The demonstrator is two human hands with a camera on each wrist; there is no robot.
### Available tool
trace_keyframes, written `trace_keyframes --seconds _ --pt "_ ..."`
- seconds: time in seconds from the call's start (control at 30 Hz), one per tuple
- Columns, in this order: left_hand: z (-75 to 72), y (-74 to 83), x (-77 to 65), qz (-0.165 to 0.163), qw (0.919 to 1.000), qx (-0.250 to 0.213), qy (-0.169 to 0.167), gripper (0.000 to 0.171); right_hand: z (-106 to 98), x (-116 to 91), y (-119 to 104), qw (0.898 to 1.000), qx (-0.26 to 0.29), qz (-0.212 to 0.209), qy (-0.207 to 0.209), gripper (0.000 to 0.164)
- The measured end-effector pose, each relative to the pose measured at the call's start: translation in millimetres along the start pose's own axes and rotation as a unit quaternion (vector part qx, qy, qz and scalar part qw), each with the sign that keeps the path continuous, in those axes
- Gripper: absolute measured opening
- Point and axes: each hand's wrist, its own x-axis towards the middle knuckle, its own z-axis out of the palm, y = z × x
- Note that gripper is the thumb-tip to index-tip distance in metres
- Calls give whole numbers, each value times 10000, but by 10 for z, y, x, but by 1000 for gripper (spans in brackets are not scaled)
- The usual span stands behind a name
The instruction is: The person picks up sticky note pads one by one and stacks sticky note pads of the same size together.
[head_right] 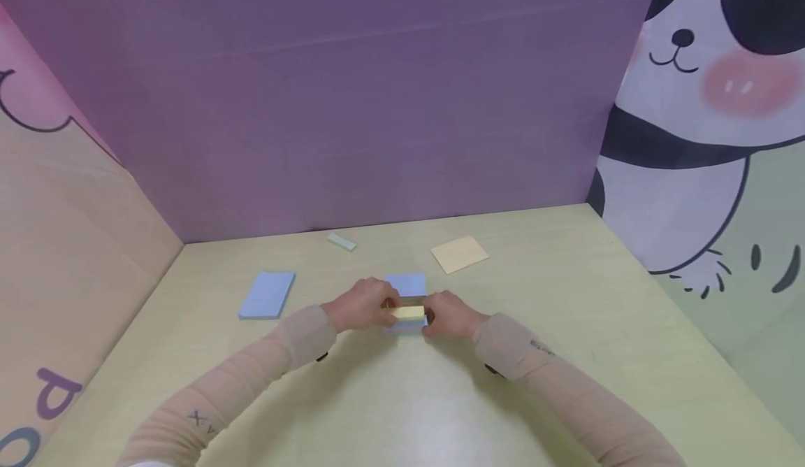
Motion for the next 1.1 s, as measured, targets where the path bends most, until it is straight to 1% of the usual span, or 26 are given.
trace_keyframes --seconds 0.17,0.33,0.53,0.73,0.9,1.1 --pt "38 0 12 -41 10000 -39 -47 14 -7 -1 9 9999 1 -142 -24 34" --pt "52 -4 9 20 10000 12 -52 13 -2 -2 15 9998 -13 -192 -34 33" --pt "79 -13 18 101 9999 56 -66 15 -6 1 28 9996 -79 -255 -13 22" --pt "131 -22 42 47 9999 104 -125 17 -1 14 31 9995 -101 -298 17 18" --pt "155 -22 51 20 9998 158 -97 17 5 19 10 9998 -51 -191 -1 17" --pt "152 -10 50 -119 9997 197 -94 19 9 29 -5 10000 -41 -75 -8 16"
